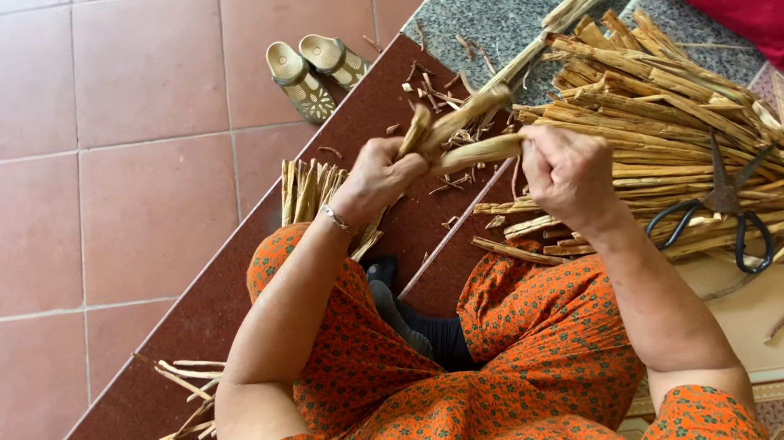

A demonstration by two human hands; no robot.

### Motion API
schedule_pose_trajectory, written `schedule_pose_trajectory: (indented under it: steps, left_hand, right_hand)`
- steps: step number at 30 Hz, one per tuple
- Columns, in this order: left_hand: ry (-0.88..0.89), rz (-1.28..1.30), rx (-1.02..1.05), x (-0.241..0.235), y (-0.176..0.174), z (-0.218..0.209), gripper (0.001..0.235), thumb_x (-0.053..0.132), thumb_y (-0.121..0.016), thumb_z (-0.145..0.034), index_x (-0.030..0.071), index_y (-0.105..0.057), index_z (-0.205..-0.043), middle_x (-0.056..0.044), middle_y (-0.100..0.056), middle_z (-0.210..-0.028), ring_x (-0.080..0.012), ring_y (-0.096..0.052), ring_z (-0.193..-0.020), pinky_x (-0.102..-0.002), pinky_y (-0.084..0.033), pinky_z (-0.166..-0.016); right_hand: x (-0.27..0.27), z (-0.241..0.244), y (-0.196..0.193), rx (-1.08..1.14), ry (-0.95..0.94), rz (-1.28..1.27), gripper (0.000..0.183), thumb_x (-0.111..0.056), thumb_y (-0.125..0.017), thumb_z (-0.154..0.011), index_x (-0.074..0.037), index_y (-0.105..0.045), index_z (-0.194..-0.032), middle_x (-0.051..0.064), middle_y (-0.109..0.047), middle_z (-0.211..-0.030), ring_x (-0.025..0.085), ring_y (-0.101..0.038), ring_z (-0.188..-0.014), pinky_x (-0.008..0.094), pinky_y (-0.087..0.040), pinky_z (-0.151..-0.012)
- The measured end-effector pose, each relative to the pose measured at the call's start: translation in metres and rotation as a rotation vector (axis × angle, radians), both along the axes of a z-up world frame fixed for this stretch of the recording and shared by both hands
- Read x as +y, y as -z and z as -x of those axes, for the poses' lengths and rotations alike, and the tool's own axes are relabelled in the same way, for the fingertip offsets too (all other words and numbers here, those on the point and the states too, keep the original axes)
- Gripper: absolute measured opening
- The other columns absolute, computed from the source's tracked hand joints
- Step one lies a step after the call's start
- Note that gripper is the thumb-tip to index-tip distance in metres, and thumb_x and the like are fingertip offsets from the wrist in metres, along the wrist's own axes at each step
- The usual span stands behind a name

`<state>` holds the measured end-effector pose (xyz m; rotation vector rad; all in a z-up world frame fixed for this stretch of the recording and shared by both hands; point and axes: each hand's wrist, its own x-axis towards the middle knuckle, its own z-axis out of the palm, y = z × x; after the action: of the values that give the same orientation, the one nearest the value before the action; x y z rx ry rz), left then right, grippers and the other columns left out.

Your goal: The person sits on the floor and processes dried plant stalks. They use shears to trim the ends of the stalks and then peel the outer layers by hand, separating the usable inner fibers from the waste.

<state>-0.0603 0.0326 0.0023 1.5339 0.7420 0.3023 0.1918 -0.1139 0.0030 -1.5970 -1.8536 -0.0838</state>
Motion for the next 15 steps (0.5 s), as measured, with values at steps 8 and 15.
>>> schedule_pose_trajectory:
  steps: [8, 15]
  left_hand:
    - [-0.179, 0.367, -0.363, -0.004, -0.012, 0.005, 0.018, 0.019, -0.075, -0.093, 0.007, -0.066, -0.104, 0.005, -0.058, -0.078, -0.0034, -0.049, -0.062, -0.021, -0.039, -0.051]
    - [-0.098, -0.514, -0.318, -0.008, 0.001, -0.009, 0.012, 0.015, -0.075, -0.097, 0.008, -0.072, -0.106, 0.0, -0.067, -0.092, -0.0127, -0.064, -0.08, -0.029, -0.057, -0.072]
  right_hand:
    - [-0.014, 0.014, 0.001, -0.122, -0.031, -0.011, 0.036, -0.025, -0.057, -0.098, -0.004, -0.069, -0.125, 0.006, -0.06, -0.059, 0.014, -0.053, -0.042, 0.026, -0.048, -0.037]
    - [-0.024, 0.014, -0.003, 0.079, -0.072, 0.138, 0.018, -0.015, -0.064, -0.106, -0.003, -0.075, -0.099, 0.005, -0.068, -0.065, 0.012, -0.061, -0.045, 0.027, -0.046, -0.035]
